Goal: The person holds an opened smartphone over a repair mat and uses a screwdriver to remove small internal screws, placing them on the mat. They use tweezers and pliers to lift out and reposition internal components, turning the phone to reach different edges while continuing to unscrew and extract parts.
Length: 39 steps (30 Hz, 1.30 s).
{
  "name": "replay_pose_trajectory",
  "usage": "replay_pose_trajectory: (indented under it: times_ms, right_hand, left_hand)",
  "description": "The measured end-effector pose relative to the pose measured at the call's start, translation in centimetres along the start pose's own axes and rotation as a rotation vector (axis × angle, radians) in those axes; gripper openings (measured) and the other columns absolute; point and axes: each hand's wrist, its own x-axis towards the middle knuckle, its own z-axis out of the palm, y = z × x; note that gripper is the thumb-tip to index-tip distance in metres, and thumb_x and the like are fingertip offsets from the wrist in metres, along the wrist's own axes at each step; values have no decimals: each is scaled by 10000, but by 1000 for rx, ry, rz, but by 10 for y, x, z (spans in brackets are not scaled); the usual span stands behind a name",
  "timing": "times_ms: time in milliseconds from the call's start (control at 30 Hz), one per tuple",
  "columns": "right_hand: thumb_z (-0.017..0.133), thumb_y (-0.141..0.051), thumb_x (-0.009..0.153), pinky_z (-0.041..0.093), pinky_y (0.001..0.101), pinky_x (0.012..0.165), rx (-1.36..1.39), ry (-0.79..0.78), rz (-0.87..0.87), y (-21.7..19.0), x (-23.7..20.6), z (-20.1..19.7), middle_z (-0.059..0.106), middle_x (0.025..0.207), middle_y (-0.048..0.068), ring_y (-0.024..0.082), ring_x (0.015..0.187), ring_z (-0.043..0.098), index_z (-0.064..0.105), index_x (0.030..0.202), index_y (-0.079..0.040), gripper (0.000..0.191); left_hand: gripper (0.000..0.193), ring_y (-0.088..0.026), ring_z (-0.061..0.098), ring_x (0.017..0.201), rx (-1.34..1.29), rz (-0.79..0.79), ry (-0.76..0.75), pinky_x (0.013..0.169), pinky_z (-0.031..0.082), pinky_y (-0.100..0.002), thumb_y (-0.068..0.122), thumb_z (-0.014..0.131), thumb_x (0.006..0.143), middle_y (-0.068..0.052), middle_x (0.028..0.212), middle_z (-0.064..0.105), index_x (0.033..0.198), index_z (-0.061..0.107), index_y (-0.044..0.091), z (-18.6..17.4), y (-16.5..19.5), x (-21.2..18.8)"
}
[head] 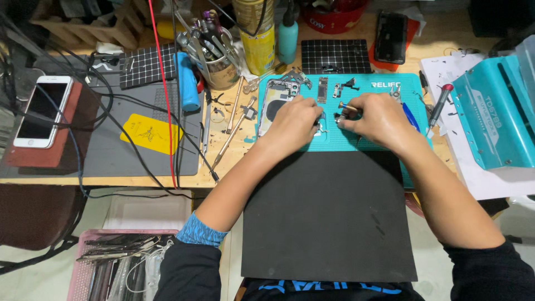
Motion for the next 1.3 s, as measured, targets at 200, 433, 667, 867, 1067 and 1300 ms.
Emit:
replay_pose_trajectory:
  times_ms: [200,433,667,867,1067,1300]
  right_hand:
    - [840,-381,781,529,464,707,72,31,-33,3,-6,-4,710,804,186,382,728,669,763,897,-24,383]
    - [827,-380,784,536,459,711,135,-5,-32,-2,-11,-10,730,840,176,377,742,681,776,979,-45,391]
    - [848,-340,731,535,476,756,67,64,-75,-7,-13,-8,728,932,195,400,849,683,776,1020,-44,420]
    - [817,-308,753,537,473,755,40,64,-87,-6,-16,-12,721,909,184,387,835,683,768,984,-31,364]
    - [786,-272,752,533,467,768,80,81,-101,-7,-15,-13,718,913,182,385,841,676,769,1000,-33,345]
    - [799,-248,734,533,463,789,135,94,-173,-10,-7,-12,712,939,196,390,865,673,766,1033,-18,379]
  left_hand:
    - [258,-379,644,932,30,-39,-74,823,528,-477,34,790,697,-162,908,691,948,733,30,3,12,9]
    - [245,-381,655,929,26,-37,-79,836,529,-478,95,828,704,-185,924,669,911,725,14,-3,21,9]
    - [292,-395,660,975,-16,-111,-156,846,540,-486,133,851,704,-199,981,655,916,712,-12,-4,24,10]
    - [296,-391,662,977,-4,-122,-167,847,540,-482,105,846,688,-192,952,669,925,712,-10,-15,23,8]
    - [298,-381,662,951,16,-76,-135,826,535,-488,118,838,673,-173,928,684,935,734,21,-17,21,7]
    - [239,-353,651,963,105,-79,-103,820,532,-481,169,832,729,-137,914,682,925,755,56,-19,14,3]
